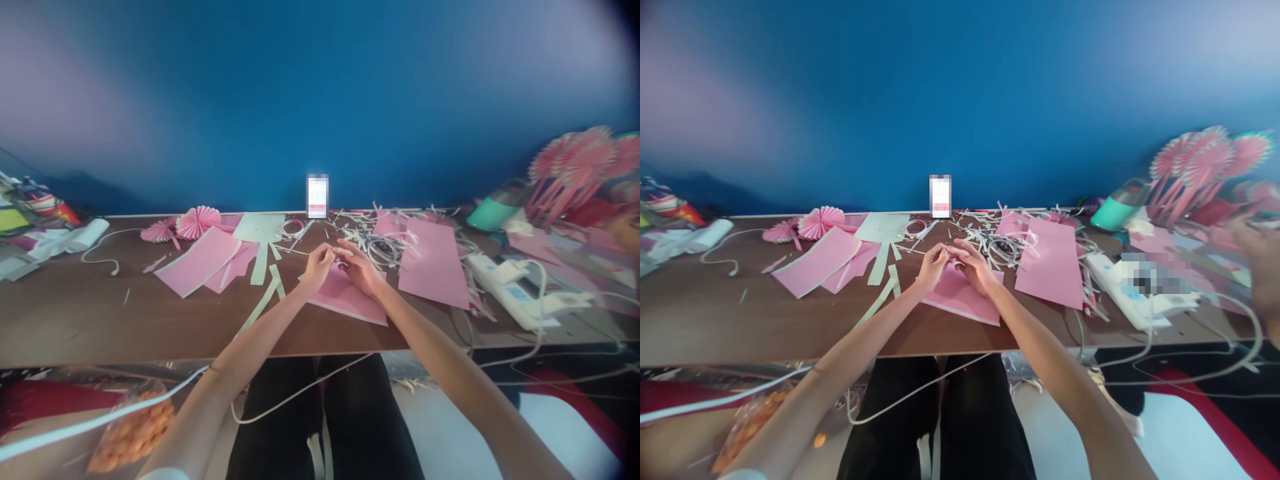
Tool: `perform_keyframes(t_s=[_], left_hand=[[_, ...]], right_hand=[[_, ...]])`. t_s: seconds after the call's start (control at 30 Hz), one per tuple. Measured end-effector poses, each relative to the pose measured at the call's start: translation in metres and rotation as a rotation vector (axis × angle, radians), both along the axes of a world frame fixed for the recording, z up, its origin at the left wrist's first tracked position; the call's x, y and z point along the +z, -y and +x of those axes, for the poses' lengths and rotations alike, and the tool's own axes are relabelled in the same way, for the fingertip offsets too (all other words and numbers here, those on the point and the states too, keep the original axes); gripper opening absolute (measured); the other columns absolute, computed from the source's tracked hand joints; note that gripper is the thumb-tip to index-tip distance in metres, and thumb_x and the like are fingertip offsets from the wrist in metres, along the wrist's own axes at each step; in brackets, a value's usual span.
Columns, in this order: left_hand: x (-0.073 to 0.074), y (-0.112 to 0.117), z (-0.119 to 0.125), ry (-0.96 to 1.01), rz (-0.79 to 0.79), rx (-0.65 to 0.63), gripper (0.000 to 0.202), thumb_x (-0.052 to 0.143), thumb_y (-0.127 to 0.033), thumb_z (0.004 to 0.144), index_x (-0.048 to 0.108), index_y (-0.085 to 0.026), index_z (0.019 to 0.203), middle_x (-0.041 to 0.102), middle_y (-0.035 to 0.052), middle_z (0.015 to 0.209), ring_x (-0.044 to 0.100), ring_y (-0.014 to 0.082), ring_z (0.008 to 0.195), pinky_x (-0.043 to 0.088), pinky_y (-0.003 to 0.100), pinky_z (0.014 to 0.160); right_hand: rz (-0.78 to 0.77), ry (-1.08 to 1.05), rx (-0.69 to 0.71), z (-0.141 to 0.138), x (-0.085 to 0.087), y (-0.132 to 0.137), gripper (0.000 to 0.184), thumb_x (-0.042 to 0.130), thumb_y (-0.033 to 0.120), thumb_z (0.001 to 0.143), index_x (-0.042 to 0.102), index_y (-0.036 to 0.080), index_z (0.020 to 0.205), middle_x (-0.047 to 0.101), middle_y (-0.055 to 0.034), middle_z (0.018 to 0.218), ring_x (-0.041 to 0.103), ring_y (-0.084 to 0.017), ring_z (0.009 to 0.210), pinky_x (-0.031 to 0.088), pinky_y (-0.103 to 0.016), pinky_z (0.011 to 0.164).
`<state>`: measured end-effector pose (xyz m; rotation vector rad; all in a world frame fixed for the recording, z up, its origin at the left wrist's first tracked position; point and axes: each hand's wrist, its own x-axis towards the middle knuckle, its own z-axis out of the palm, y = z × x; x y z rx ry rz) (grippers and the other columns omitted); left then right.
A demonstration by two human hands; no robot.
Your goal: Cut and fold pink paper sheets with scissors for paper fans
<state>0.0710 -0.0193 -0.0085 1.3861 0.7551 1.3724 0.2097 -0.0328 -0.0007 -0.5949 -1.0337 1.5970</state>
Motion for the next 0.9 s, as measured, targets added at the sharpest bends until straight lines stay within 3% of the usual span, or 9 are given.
perform_keyframes(t_s=[0.2,0.4,0.6,0.9], left_hand=[[0.0018,-0.0010,0.0004,0.080,-0.053,-0.111,0.021,0.051,-0.028,0.084,0.045,-0.016,0.068,0.044,-0.0031,0.061,0.042,0.0070,0.057,0.033,0.018,0.052],[0.0031,-0.0030,-0.0006,0.140,-0.103,-0.257,0.032,0.053,-0.046,0.086,0.048,-0.017,0.074,0.044,-0.0030,0.063,0.042,0.0068,0.055,0.038,0.020,0.054],[0.0025,-0.0024,-0.0038,0.092,-0.097,-0.278,0.031,0.053,-0.048,0.085,0.050,-0.017,0.082,0.047,-0.0016,0.069,0.045,0.0069,0.057,0.035,0.019,0.051],[0.0024,-0.0018,-0.0022,-0.073,-0.025,-0.200,0.032,0.053,-0.048,0.085,0.055,-0.016,0.083,0.051,-0.0006,0.065,0.045,0.0080,0.058,0.038,0.022,0.057]], right_hand=[[-0.036,-0.030,0.043,-0.0003,0.0028,0.0006,0.037,0.059,0.022,0.074,0.058,0.029,0.111,0.068,0.0013,0.098,0.058,-0.016,0.083,0.044,-0.030,0.072],[-0.094,-0.140,-0.012,0.0027,0.0048,-0.0031,0.031,0.056,0.022,0.076,0.058,0.027,0.107,0.065,0.0010,0.084,0.057,-0.017,0.075,0.047,-0.033,0.072],[-0.086,-0.207,0.007,0.0073,0.0018,-0.0044,0.033,0.061,0.014,0.072,0.059,0.026,0.103,0.063,0.0039,0.080,0.056,-0.013,0.070,0.046,-0.028,0.068],[-0.022,-0.073,-0.060,0.0071,-0.0037,-0.0067,0.039,0.064,0.009,0.065,0.058,0.028,0.098,0.054,0.0059,0.074,0.050,-0.011,0.063,0.045,-0.028,0.068]])
